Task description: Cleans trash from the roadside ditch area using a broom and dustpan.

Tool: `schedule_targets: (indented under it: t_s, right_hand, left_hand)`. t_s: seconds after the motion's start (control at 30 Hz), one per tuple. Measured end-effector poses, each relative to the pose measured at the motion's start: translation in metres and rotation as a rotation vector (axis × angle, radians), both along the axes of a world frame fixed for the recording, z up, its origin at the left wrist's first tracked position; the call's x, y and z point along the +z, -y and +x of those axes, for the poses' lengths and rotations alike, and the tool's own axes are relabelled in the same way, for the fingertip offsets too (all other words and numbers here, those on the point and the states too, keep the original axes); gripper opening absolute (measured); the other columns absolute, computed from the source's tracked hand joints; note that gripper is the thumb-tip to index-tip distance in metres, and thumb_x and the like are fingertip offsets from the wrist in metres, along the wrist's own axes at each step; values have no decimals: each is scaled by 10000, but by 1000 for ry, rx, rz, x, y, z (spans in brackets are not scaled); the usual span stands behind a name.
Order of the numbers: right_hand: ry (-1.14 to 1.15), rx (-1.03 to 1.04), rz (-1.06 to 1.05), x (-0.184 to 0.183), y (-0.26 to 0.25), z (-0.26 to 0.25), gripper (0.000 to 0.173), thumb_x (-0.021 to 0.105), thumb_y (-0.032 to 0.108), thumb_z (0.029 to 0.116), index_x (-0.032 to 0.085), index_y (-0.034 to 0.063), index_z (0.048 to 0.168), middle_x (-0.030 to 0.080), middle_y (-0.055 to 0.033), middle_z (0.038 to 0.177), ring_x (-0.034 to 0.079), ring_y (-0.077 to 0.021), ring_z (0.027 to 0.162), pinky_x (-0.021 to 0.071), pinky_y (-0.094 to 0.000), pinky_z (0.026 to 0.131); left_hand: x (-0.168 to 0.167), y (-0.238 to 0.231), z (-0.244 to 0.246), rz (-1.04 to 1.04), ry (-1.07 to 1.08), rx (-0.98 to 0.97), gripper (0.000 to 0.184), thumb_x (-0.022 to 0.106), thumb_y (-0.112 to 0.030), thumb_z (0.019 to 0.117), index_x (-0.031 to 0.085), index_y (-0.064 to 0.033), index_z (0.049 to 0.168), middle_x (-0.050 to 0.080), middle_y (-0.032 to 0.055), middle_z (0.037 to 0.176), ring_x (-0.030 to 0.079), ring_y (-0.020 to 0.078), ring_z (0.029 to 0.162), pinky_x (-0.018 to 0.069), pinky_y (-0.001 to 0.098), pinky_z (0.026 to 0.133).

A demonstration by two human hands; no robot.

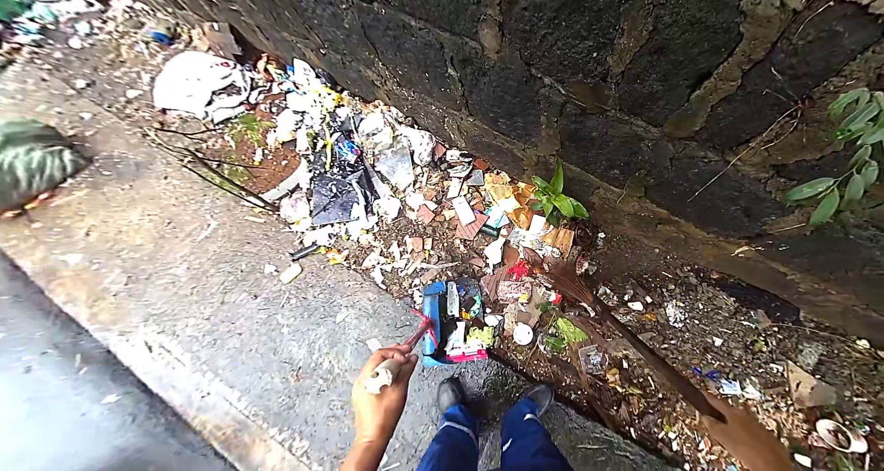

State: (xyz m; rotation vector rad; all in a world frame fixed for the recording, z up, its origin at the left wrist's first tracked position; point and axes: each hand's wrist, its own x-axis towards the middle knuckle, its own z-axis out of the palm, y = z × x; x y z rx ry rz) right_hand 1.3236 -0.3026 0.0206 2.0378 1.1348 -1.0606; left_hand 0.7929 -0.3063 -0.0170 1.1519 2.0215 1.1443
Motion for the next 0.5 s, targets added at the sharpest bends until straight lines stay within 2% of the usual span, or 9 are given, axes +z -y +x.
schedule_targets:
  t_s: [0.1, 0.17, 0.27, 0.33, 0.37, 0.43, 0.5]
  right_hand:
    - [-7, -98, 74, 42, 25, 29, 573, 588, 269, 1042, 446, 178, 1590, 596, -279, 1427, 553, -517, 1316, 394, -721, 1081]
    - [67, -118, 89, 46, 25, 20, 568, 592, 257, 1036, 457, 189, 1584, 612, -280, 1404, 567, -517, 1299, 407, -720, 1061]
    - [202, -137, 92, -7, 6, -24, 503, 570, 266, 1044, 511, 197, 1538, 618, -254, 1404, 588, -482, 1287, 453, -697, 1021]
    - [236, -121, 41, -42, -10, -68, 499, 518, 257, 1056, 489, 171, 1547, 588, -238, 1449, 583, -454, 1310, 462, -678, 1031]
    - [239, -88, 9, -48, -18, -91, 502, 503, 244, 1053, 481, 168, 1549, 578, -233, 1462, 578, -448, 1319, 469, -669, 1031]
    - [181, -62, -34, -34, -12, -133, 534, 507, 239, 1047, 451, 171, 1573, 566, -250, 1468, 563, -464, 1330, 463, -676, 1035]
    - [105, -97, -3, -3, 9, -145, 530, 536, 283, 1058, 461, 171, 1571, 584, -252, 1449, 568, -464, 1325, 445, -681, 1056]
  left_hand:
    - [-2, -4, -10, -3, 12, -12, 135, 682, -45, 796, 582, 24, 856, 707, 99, 987, 692, 126, 986, 573, 329, 899]
    - [0, -10, -17, -18, 32, -17, 134, 677, -17, 801, 572, 38, 864, 702, 105, 987, 692, 121, 960, 579, 327, 875]
    - [2, -20, -30, -49, 71, -16, 130, 677, 18, 813, 577, 37, 892, 707, 105, 1002, 693, 114, 929, 583, 322, 843]
    - [2, -24, -43, -50, 98, -26, 130, 676, 27, 813, 577, 27, 898, 709, 93, 998, 698, 108, 916, 589, 311, 828]
    - [2, -26, -50, -41, 112, -20, 139, 680, 32, 800, 574, 20, 890, 710, 82, 984, 698, 98, 905, 591, 298, 814]
    - [7, -32, -79, -29, 139, -29, 149, 686, 51, 785, 569, 13, 868, 715, 63, 963, 701, 79, 882, 595, 280, 791]
    - [11, -37, -115, -15, 179, -50, 155, 684, 60, 787, 568, 36, 885, 707, 73, 976, 696, 85, 882, 600, 298, 794]
